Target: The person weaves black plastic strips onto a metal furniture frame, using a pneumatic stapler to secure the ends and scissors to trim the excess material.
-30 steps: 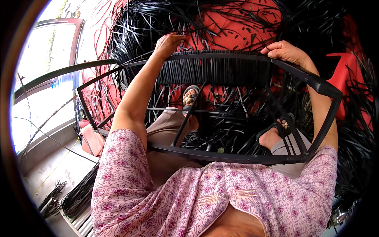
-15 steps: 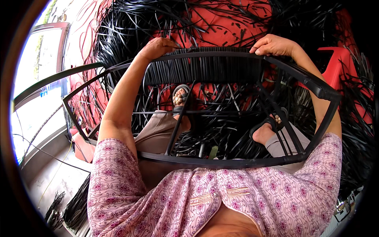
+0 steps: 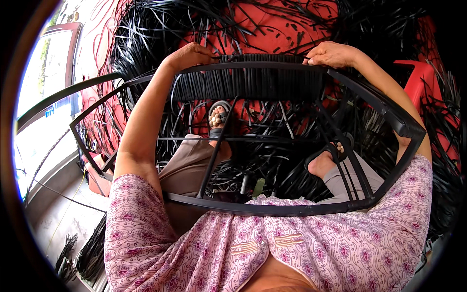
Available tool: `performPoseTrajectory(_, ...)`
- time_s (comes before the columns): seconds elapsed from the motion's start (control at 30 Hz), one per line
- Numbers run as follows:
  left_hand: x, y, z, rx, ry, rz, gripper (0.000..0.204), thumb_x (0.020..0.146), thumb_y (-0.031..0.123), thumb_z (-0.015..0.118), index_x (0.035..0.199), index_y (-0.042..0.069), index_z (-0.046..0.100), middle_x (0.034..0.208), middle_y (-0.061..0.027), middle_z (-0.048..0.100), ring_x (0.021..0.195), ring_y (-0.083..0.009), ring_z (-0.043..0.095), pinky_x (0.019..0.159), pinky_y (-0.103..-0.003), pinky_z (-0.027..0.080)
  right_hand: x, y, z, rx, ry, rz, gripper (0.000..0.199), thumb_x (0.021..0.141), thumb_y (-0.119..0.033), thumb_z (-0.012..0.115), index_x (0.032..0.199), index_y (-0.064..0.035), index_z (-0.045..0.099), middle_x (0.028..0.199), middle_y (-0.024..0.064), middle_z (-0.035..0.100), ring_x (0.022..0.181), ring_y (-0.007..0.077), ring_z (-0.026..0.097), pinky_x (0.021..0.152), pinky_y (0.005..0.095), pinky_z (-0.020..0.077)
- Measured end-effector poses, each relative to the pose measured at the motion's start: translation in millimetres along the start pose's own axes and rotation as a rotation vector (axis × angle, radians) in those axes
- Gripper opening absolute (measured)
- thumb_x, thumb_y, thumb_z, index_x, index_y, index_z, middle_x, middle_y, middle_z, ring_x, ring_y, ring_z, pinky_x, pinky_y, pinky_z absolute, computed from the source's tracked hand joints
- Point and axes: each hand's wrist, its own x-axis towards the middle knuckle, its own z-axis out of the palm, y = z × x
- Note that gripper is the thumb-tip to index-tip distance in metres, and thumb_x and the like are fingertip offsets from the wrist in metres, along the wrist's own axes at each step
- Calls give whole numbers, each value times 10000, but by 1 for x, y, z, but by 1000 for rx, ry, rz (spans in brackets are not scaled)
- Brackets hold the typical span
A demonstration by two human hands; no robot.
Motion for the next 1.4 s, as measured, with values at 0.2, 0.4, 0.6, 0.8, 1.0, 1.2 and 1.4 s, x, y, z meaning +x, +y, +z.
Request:
performPoseTrajectory(0.2,-9,10,0,-149,-89,-158,231,908,176,616,1046,16,709,803,-57,705,638,-114,662,598,-234,543,0,-5,3,-71,9,-82,403,921,-329,553,1150,-18,669,1094,97,689,1005,198,629,854,314,482)
performPoseTrajectory(0.4,-11,15,-3,-192,-124,-171,285,935,216,570,1084,4,688,802,-56,702,640,-111,658,583,-229,536,-4,-6,7,-95,20,-151,399,919,-337,556,1123,-16,675,1095,102,691,1033,217,629,937,322,457)
performPoseTrajectory(0.6,-15,21,-6,-299,-160,-211,303,920,223,598,1084,-20,675,797,-66,696,656,-111,655,586,-222,529,-2,-4,9,-3,8,-162,351,920,-322,569,993,3,683,881,25,670,852,121,573,823,295,458)
performPoseTrajectory(0.8,-17,22,-6,-279,-174,-198,301,917,241,588,1048,-12,684,809,-63,692,664,-114,650,588,-235,524,3,1,5,69,-62,-165,311,909,-278,593,1002,3,687,836,-5,655,789,93,560,763,259,452)
performPoseTrajectory(1.0,-15,20,-7,-228,-195,-151,293,901,264,593,996,6,696,805,-60,696,672,-111,649,590,-237,523,1,-6,6,124,-26,-208,302,881,-211,631,1049,35,686,960,50,701,899,111,612,829,262,474)
performPoseTrajectory(1.2,-25,21,-6,-258,-129,-222,341,914,321,593,1001,9,699,809,-40,688,660,-102,641,591,-219,511,8,-8,10,230,10,-209,325,850,-189,651,1102,14,682,979,49,696,873,99,603,783,248,480)
performPoseTrajectory(1.4,-8,23,-3,-186,-108,-146,381,914,367,616,1003,7,702,849,-57,694,700,-115,648,623,-253,520,-2,6,9,311,122,-127,301,865,-259,614,1052,-39,698,784,-35,639,525,25,454,456,199,345)
